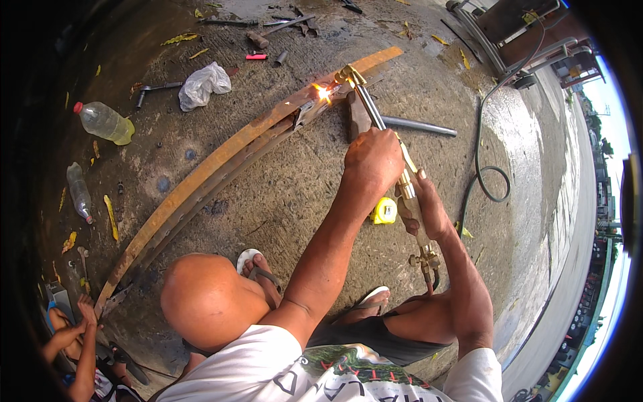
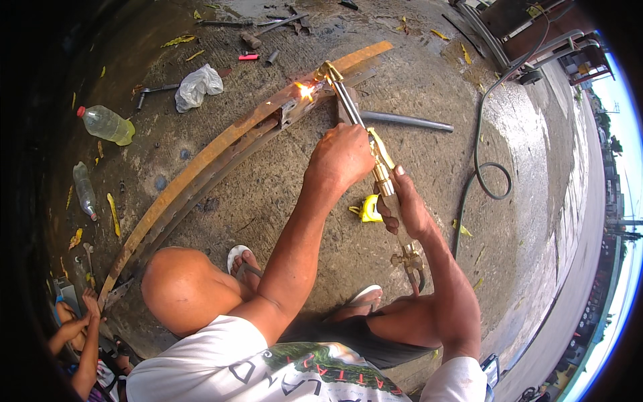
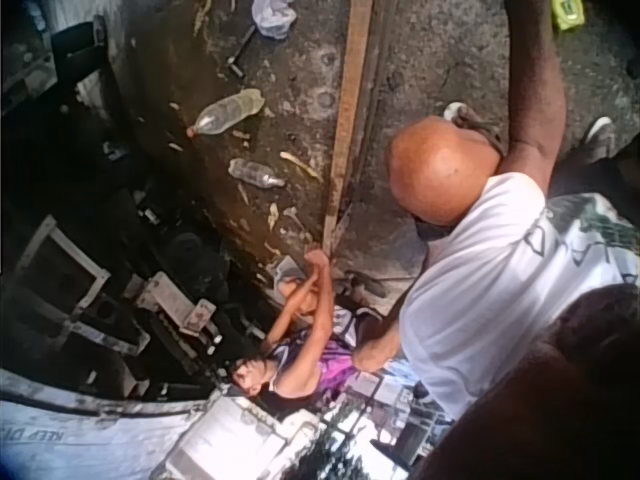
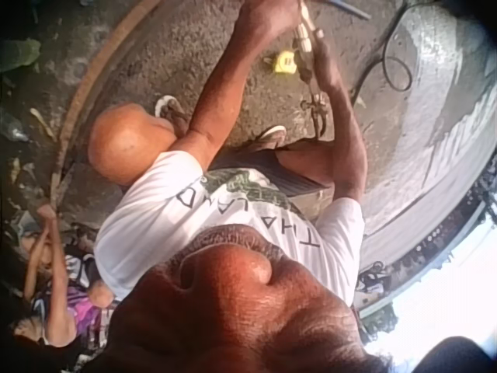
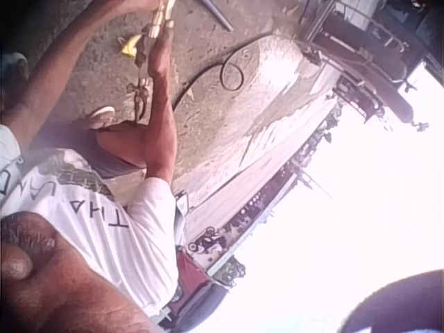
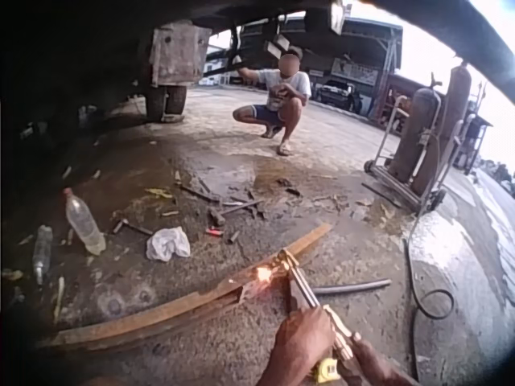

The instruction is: The person uses a welding torch to heat and weld a metal frame on the ground. The person holds the torch with both hands, directs the flame onto the metal, and moves along the frame to weld different sections.

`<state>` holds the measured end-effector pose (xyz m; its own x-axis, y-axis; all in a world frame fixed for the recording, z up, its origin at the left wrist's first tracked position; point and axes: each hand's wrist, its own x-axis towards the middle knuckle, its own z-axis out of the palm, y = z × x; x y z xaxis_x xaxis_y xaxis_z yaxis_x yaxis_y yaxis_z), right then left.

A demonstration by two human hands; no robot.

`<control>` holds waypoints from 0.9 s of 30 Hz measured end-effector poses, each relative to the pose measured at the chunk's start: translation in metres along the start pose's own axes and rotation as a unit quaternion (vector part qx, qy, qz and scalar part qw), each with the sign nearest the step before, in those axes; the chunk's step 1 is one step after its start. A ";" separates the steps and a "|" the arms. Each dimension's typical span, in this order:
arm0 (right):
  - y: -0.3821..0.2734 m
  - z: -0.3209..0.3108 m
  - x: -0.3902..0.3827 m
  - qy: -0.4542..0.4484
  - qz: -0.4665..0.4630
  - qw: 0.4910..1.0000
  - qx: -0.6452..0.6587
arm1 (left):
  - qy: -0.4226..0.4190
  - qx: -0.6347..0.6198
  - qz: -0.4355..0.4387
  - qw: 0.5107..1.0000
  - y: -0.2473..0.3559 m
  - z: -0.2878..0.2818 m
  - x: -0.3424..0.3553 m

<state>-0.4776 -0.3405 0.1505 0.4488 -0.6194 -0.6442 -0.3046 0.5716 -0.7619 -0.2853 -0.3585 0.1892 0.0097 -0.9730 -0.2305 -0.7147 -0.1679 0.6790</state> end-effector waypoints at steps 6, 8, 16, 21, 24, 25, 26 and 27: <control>-0.001 0.002 0.001 0.000 0.006 1.000 0.005 | -0.003 0.009 0.002 1.000 0.001 -0.004 -0.002; 0.000 0.001 0.000 0.003 0.010 1.000 0.005 | -0.006 0.005 0.005 1.000 0.002 -0.006 -0.004; -0.001 0.001 0.000 0.006 0.012 1.000 0.000 | -0.010 -0.006 -0.002 1.000 0.001 -0.007 -0.004; -0.002 0.000 -0.001 0.009 0.021 1.000 0.009 | -0.006 0.003 0.015 1.000 0.001 -0.006 -0.003; -0.003 0.002 -0.001 0.006 0.017 1.000 0.004 | -0.011 0.007 0.007 1.000 0.000 -0.006 -0.004; -0.003 0.003 -0.002 0.005 0.014 1.000 0.001 | -0.009 0.007 0.009 1.000 0.000 -0.006 -0.003; -0.004 0.003 -0.002 0.004 0.014 1.000 0.002 | -0.006 0.008 0.010 1.000 -0.001 -0.005 -0.003; -0.004 0.003 -0.002 0.004 0.015 1.000 0.002 | -0.004 0.009 0.012 1.000 -0.001 -0.005 -0.002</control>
<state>-0.4748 -0.3400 0.1544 0.4326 -0.6067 -0.6669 -0.3139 0.5920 -0.7423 -0.2807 -0.3569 0.1922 -0.0128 -0.9752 -0.2209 -0.7272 -0.1425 0.6715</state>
